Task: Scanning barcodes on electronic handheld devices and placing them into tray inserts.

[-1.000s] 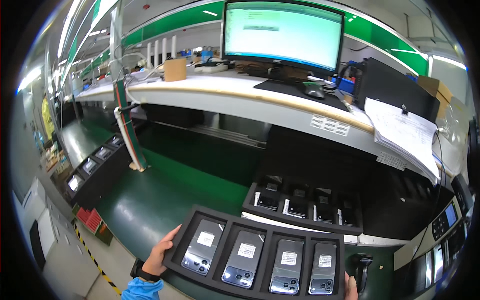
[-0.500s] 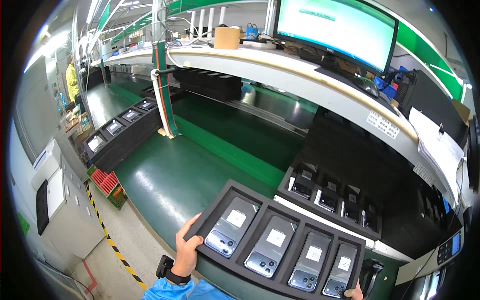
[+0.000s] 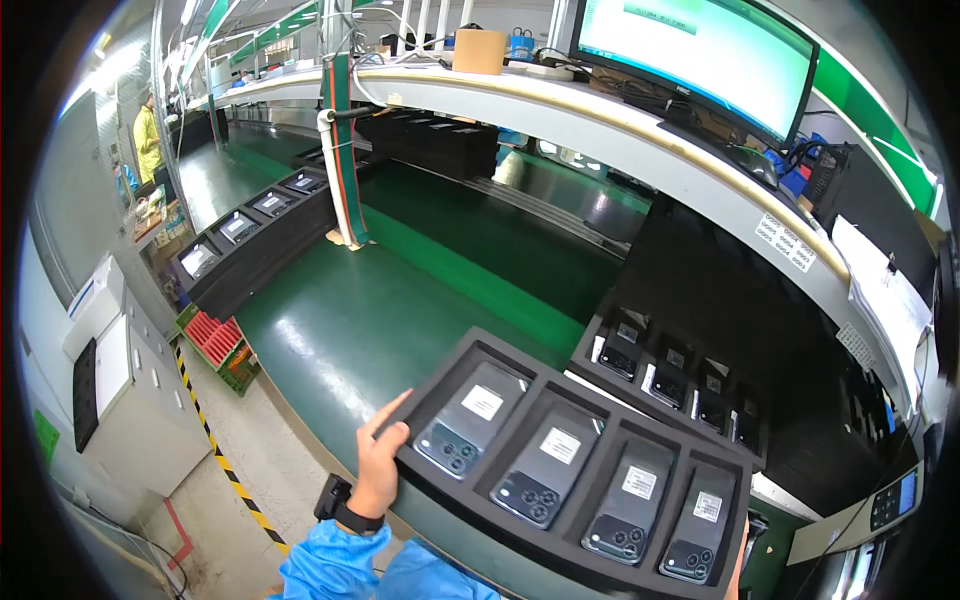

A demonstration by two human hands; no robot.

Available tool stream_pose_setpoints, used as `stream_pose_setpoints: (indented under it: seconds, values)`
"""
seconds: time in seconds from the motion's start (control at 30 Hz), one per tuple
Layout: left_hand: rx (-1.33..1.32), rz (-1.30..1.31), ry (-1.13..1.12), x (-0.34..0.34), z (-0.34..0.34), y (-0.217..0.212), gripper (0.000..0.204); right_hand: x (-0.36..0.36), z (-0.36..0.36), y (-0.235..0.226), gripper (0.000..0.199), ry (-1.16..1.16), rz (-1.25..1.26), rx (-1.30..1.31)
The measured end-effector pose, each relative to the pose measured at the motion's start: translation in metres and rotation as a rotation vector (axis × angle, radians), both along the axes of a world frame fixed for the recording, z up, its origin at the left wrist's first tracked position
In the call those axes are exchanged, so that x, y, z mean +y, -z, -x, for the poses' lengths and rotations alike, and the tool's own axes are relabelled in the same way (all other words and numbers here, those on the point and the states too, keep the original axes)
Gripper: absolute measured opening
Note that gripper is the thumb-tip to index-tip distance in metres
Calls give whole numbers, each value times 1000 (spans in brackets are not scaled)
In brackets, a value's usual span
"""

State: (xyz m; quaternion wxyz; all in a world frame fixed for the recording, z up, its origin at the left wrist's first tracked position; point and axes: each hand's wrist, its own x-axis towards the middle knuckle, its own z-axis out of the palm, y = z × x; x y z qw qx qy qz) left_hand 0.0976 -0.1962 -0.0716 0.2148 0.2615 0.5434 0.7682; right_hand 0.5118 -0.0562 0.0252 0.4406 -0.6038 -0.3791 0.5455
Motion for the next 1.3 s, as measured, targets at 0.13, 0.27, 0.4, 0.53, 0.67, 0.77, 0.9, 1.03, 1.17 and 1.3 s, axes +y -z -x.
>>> stream_pose_setpoints:
  seconds: [0.13, 0.27, 0.4, 0.53, 0.67, 0.77, 0.9, 1.03, 1.17, 1.3]
  values:
    - [-208, -66, -66, 10, 58, 7, 52, 2, 10, -8, 59, -134, 13, 406]
    - [-339, -112, -166, 18, 84, 12, 44, 9, 1, -8, 70, -706, -51, 649]
    - [-111, -65, -198, 14, 60, 9, 33, 13, -4, 7, 65, -366, 24, 396]
    - [-57, 90, 132, 0, 56, -19, 29, 29, -8, 36, 39, -236, 81, 394]
    - [521, 168, -132, 31, 84, -85, 22, 33, -43, 48, 43, -357, -124, 198]
    - [784, -30, -296, 74, 78, -154, 18, 38, -75, 54, 46, -50, -479, -238]
    - [1030, -191, -99, 147, 17, -215, 14, 42, -108, 69, 64, 299, -379, -1222]
    - [1298, -310, 448, 237, -82, -185, 16, 55, -118, 73, 38, 74, -108, -967]
    - [1589, -230, 893, 270, -158, -114, 19, 44, -102, 46, 32, 18, -139, -680]
    - [1467, -233, 1010, 272, -182, -68, 26, 4, -79, -3, 48, -261, 215, 453]
